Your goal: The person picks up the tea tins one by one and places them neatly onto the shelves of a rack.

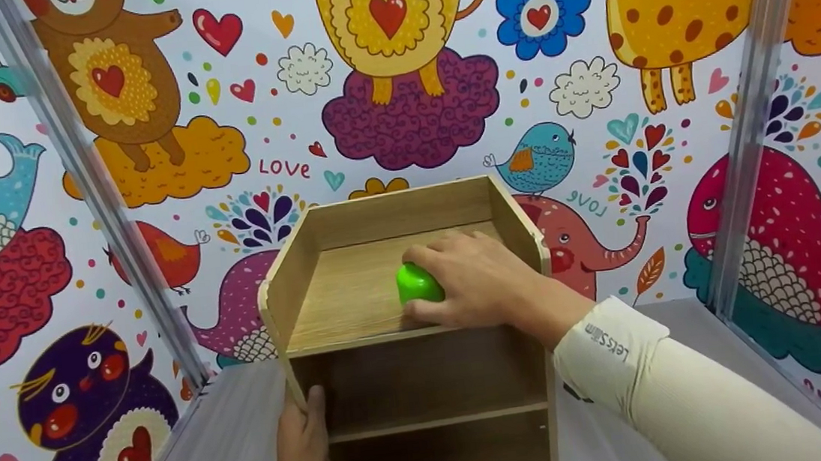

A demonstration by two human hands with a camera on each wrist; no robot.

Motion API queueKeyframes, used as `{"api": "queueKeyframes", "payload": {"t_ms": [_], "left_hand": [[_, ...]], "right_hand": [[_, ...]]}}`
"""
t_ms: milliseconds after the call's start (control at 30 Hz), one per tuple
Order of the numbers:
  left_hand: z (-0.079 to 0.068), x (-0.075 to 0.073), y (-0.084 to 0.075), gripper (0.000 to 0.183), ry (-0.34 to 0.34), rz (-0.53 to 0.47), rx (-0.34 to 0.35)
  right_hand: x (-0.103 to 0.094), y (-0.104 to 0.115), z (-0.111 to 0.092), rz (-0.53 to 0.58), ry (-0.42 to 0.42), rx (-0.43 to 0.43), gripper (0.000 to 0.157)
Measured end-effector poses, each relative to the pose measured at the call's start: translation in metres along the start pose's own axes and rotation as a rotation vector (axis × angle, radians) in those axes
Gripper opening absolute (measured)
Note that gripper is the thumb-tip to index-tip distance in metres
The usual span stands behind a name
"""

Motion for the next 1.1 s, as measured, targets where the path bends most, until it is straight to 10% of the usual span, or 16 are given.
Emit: {"api": "queueKeyframes", "payload": {"t_ms": [1100], "left_hand": [[0.0, -0.001, -0.004, 0.06, -0.01, 0.011, 0.036]], "right_hand": [[0.023, -0.003, -0.002, -0.044, 0.077, -0.008, 0.06]]}}
Point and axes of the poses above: each hand's wrist, its own z-axis towards the middle knuckle, its own x-axis out of the palm, y = z × x, the point moved 10 cm from there along z, towards the middle knuckle, and after that the axes turned 9 degrees about -z, right-handed, at the moved point
